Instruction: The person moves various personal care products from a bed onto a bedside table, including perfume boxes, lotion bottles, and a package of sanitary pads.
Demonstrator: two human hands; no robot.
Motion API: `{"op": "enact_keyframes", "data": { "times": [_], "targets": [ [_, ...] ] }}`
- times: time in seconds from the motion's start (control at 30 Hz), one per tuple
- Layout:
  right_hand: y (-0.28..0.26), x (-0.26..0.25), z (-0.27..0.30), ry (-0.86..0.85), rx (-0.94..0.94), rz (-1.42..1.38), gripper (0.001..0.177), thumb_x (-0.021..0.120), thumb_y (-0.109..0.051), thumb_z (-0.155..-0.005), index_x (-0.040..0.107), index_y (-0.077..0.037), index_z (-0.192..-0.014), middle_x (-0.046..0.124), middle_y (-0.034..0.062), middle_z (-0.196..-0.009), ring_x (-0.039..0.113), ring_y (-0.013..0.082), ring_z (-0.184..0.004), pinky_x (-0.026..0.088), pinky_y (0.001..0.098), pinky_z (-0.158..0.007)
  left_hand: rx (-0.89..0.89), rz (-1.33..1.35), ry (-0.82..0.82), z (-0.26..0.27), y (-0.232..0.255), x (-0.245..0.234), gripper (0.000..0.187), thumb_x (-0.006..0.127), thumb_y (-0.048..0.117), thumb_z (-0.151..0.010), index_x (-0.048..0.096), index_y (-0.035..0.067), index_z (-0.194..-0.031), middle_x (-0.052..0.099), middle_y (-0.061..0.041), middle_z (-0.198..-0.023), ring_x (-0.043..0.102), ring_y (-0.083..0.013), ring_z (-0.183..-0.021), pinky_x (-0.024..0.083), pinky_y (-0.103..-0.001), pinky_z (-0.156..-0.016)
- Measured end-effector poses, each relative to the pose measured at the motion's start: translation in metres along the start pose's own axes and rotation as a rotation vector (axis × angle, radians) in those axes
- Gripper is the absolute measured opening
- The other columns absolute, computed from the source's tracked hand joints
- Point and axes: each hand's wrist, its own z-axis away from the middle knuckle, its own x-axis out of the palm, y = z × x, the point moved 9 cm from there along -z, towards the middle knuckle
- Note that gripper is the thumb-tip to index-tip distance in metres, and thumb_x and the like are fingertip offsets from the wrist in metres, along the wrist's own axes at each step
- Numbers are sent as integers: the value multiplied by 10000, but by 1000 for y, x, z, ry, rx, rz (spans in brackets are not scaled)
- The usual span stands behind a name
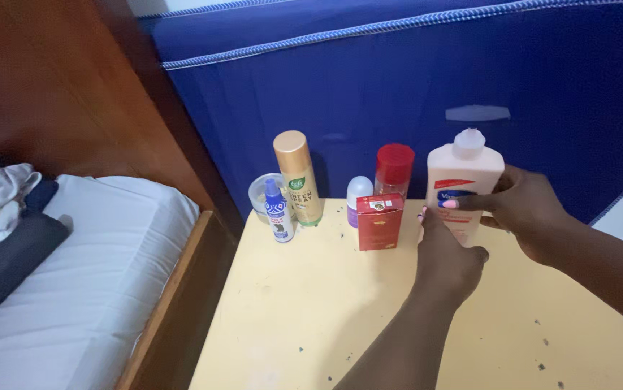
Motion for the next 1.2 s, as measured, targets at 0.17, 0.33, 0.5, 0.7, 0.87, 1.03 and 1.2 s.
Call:
{"op": "enact_keyframes", "data": {
  "times": [0.17, 0.33, 0.5, 0.7, 0.87, 1.03, 1.2],
  "targets": [
    [-2, 1, -6, 8, 10, -3, 613, 864, -73, -709, 635, -48, -1278, 728, 98, -1233, 707, 262, -1146, 579, 457, -990, 66, -38, 46, -20, -8, 9, 1151, 749, 119, -798, -44, -39, -1617, 365, -257, -1576, 443, -352, -1430, 378, -382, -1158],
    [-4, 4, -11, -29, -30, -36, 651, 868, -68, -686, 622, -71, -1289, 731, 82, -1235, 707, 246, -1150, 569, 455, -982, 124, -13, 78, -19, -9, 7, 1152, 749, 63, -777, -49, -49, -1600, 219, -270, -1648, 352, -362, -1491, 367, -373, -1180],
    [1, -2, -14, -11, 17, 12, 660, 879, -77, -690, 619, -67, -1298, 732, 87, -1231, 701, 254, -1162, 553, 463, -1007, 112, -24, 46, -16, -6, 14, 1192, 734, 49, -800, -148, -28, -1598, 8, -272, -1697, 217, -371, -1545, 314, -373, -1208],
    [2, -6, -9, -92, -5, 1, 661, 872, -55, -653, 672, -61, -1282, 752, 86, -1205, 701, 242, -1143, 546, 450, -990, 61, -70, 26, -15, -9, 19, 1177, 749, 91, -817, -133, -4, -1591, -53, -260, -1696, 109, -372, -1576, 278, -374, -1222],
    [7, -9, -10, -111, 4, 3, 687, 875, -15, -632, 661, -66, -1283, 749, 95, -1196, 697, 245, -1151, 549, 432, -993, 142, -113, 47, -14, -9, 25, 1171, 781, 91, -840, -117, -46, -1579, -28, -283, -1692, 22, -393, -1607, 199, -398, -1255],
    [7, -14, -3, -100, 9, 101, 729, 884, 7, -607, 650, -73, -1292, 741, 120, -1164, 645, 269, -1049, 520, 475, -917, 28, -64, 5, -3, -11, 22, 1177, 742, 93, -820, -135, -7, -1599, -66, -279, -1696, 165, -387, -1564, 312, -379, -1216],
    [13, -17, -2, -106, -11, 82, 752, 899, -19, -600, 615, -59, -1295, 718, 106, -1137, 666, 239, -1046, 542, 431, -911, -30, -89, -8, 6, -12, 20, 1171, 745, 101, -815, -120, 13, -1600, -61, -265, -1695, 156, -375, -1566, 313, -390, -1208]
  ]
}}
